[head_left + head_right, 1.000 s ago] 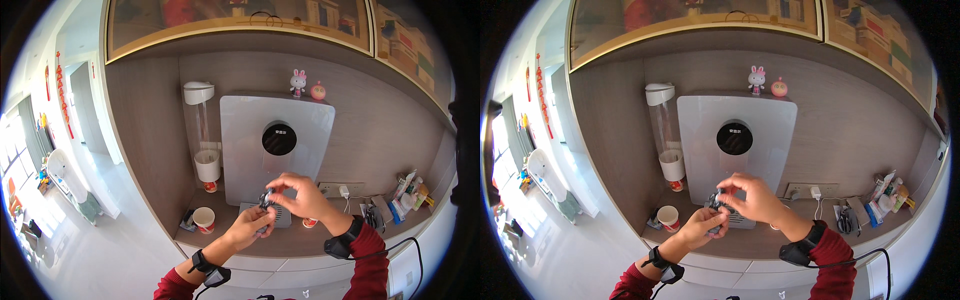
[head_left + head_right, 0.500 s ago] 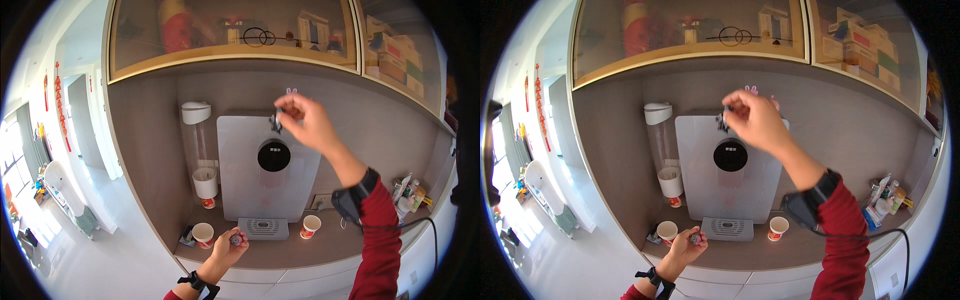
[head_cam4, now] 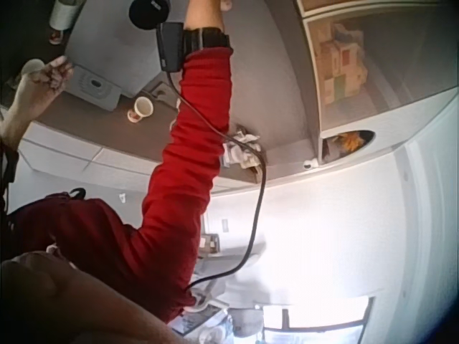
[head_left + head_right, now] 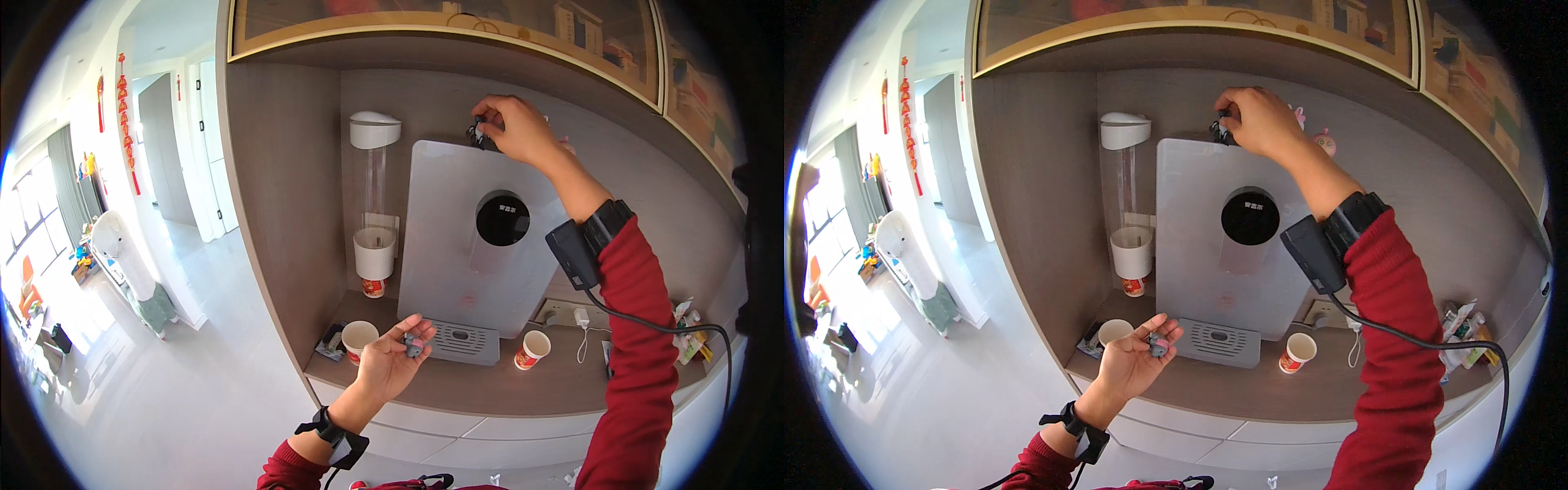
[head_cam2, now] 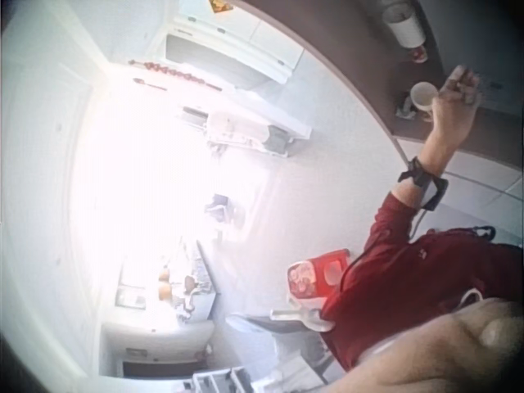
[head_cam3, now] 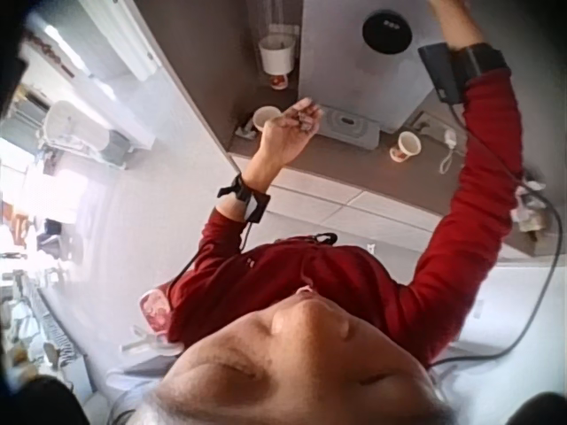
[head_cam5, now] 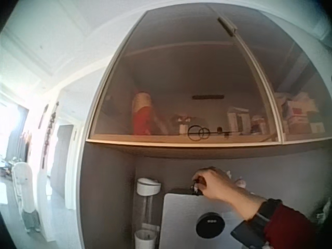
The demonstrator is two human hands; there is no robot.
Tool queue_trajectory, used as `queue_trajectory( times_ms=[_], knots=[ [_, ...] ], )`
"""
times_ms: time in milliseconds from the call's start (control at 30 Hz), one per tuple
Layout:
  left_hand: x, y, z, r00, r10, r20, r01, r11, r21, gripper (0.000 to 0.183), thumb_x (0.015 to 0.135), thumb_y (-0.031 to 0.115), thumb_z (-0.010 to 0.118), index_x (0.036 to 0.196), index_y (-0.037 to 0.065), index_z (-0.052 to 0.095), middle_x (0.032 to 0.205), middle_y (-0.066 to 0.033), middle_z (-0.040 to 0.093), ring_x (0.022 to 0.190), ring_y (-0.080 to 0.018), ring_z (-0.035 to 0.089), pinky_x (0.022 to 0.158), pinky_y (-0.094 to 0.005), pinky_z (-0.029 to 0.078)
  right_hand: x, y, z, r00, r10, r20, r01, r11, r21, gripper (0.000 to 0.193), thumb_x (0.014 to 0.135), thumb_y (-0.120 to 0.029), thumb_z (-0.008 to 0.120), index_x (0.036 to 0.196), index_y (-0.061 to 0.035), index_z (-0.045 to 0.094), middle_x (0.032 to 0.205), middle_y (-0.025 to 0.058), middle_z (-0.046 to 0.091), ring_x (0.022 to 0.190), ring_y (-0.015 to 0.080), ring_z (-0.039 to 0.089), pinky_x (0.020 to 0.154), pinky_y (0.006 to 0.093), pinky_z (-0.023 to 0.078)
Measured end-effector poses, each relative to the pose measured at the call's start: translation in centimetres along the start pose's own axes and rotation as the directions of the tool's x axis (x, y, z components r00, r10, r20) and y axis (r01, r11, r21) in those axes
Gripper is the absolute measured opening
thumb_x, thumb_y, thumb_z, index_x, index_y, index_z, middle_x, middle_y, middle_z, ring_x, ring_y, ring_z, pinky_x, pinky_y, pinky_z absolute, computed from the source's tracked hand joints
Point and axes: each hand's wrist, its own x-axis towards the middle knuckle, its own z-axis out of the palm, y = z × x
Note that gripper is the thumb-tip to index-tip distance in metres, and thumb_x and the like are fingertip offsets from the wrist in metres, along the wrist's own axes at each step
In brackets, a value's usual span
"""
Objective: The person cleans small figurines and a pink water bottle with a blue cloth, then places the figurines on a water dispenser. They also wipe the table surface and move a red package to a nearby cabinet.
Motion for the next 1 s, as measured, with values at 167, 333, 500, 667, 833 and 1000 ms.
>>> queue_trajectory(
  times_ms=[167,333,500,667,833,1000],
  knots=[
    [0.0,0.2,-0.3,0.999,0.03,-0.016,-0.03,1.0,-0.011,0.042,0.078,-0.013,0.033,0.116,-0.004,0.051,0.116,-0.0167,0.055,0.121,-0.0308,0.049,0.105,-0.0408,0.038,0.9,-0.1,1.0,0.999,0.017,-0.036,-0.015,0.999,0.049,0.02,0.079,-0.01,0.066,0.098,-0.0062,0.065,0.091,0.0122,0.068,0.09,0.0311,0.065,0.077,0.04,0.05],
    [0.2,0.2,-0.8,1.0,0.02,-0.003,-0.019,0.999,0.05,0.028,0.087,-0.012,0.039,0.112,-0.006,0.049,0.113,-0.0192,0.055,0.12,-0.0334,0.05,0.109,-0.0395,0.038,2.2,0.5,2.3,0.997,0.028,-0.066,-0.025,0.998,0.051,0.022,0.079,-0.008,0.067,0.1,-0.0054,0.064,0.089,0.0128,0.068,0.086,0.0286,0.065,0.075,0.0374,0.051],
    [0.0,0.2,-1.4,1.0,0.03,0.008,-0.031,0.997,0.078,0.016,0.094,-0.003,0.045,0.108,-0.008,0.052,0.113,-0.0224,0.057,0.122,-0.0348,0.049,0.11,-0.0407,0.039,3.8,0.5,3.6,0.996,0.081,0.03,-0.081,0.997,-0.003,0.021,0.079,-0.012,0.067,0.099,-0.0079,0.065,0.098,0.0128,0.068,0.094,0.0324,0.064,0.08,0.0411,0.051],
    [-0.2,0.6,-2.6,0.997,-0.008,-0.074,0.023,0.977,0.211,0.028,0.097,0.01,0.048,0.123,0.003,0.043,0.126,-0.0159,0.053,0.121,-0.0301,0.05,0.093,-0.0388,0.047,4.2,0.7,4.6,0.998,0.053,0.041,-0.052,0.998,-0.034,0.019,0.077,-0.013,0.068,0.096,-0.0108,0.067,0.098,0.0106,0.068,0.095,0.0305,0.063,0.081,0.0396,0.051],
    [-0.1,1.2,-3.4,0.997,-0.007,-0.077,0.022,0.981,0.194,0.023,0.097,0.008,0.047,0.12,0.005,0.046,0.122,-0.0152,0.056,0.118,-0.0301,0.053,0.091,-0.0388,0.049,4.2,0.6,5.1,1.0,0.02,0.02,-0.019,0.998,-0.061,0.023,0.076,-0.014,0.07,0.097,-0.0088,0.065,0.092,0.0108,0.067,0.089,0.0295,0.064,0.077,0.0385,0.051],
    [0.0,1.5,-3.6,0.993,-0.009,-0.115,0.034,0.976,0.213,0.023,0.097,0.007,0.045,0.121,0.005,0.046,0.123,-0.016,0.055,0.118,-0.0307,0.053,0.092,-0.0398,0.049,4.2,0.4,5.0,0.994,0.082,0.068,-0.076,0.994,-0.077,0.027,0.076,-0.018,0.071,0.102,-0.0113,0.065,0.104,0.0122,0.065,0.099,0.0321,0.062,0.084,0.0406,0.05]
  ],
)
